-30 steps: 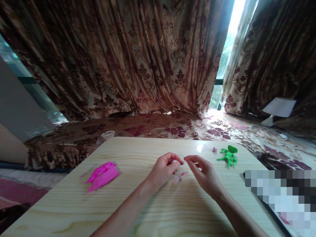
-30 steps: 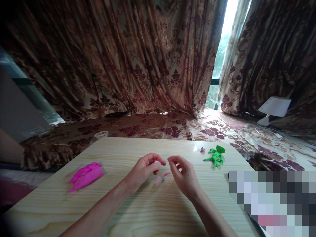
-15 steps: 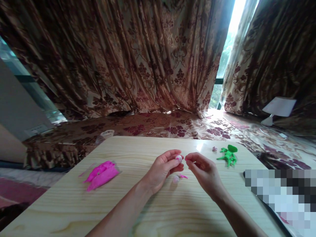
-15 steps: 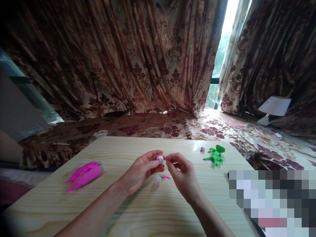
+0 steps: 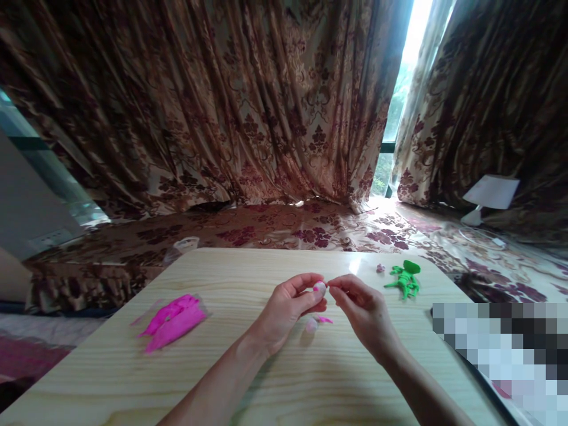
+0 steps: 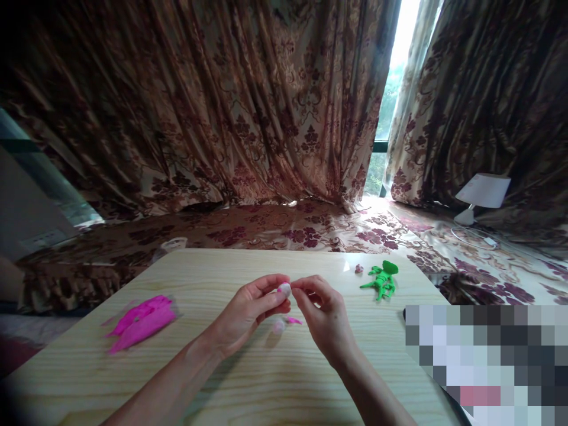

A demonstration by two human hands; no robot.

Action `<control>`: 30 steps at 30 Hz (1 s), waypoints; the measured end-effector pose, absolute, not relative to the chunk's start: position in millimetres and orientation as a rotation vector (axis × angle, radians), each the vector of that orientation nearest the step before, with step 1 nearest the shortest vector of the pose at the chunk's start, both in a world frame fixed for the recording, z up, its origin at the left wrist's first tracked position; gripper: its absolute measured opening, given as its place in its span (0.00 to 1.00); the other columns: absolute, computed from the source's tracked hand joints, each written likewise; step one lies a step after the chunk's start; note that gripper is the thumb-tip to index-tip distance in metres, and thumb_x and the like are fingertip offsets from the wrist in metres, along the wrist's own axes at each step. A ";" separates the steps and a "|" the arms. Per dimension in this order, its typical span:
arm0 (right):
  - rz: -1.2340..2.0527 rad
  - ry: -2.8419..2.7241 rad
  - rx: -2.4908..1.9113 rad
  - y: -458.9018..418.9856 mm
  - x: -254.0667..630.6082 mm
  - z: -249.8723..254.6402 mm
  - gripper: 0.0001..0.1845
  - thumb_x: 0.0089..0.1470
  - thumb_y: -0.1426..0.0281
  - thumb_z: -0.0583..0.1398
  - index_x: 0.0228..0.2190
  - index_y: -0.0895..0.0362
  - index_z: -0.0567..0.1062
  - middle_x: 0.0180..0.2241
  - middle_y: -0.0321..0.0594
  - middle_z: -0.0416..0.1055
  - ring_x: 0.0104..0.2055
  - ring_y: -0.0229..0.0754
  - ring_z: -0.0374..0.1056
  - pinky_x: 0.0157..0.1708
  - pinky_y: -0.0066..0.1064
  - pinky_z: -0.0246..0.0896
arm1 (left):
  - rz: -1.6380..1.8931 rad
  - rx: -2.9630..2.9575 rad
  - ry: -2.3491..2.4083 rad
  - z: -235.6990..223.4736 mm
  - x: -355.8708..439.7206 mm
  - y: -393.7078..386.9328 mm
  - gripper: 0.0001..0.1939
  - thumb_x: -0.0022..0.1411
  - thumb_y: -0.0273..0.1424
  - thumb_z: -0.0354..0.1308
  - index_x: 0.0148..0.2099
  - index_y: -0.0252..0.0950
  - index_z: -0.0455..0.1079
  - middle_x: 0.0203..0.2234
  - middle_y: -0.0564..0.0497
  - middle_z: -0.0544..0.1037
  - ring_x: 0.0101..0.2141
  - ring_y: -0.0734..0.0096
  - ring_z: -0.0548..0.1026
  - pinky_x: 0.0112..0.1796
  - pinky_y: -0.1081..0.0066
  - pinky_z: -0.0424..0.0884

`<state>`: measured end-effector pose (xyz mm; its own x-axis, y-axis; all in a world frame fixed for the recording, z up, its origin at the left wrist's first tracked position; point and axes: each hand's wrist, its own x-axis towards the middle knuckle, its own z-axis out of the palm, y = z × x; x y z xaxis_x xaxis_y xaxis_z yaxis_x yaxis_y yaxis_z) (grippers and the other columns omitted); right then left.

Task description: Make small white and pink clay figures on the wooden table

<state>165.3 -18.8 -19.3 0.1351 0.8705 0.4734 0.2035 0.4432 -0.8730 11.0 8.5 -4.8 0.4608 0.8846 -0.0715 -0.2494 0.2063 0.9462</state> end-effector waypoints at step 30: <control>0.319 -1.635 -1.047 -25.8 163.5 -18.1 0.10 0.52 0.76 0.55 0.35 0.54 0.73 0.31 0.39 0.68 0.32 0.38 0.65 0.30 0.29 0.62 | 0.914 1.165 0.751 -8.4 14.2 8.1 0.19 0.51 0.34 0.62 0.45 0.34 0.69 0.28 0.47 0.75 0.31 0.70 0.73 0.33 0.71 0.69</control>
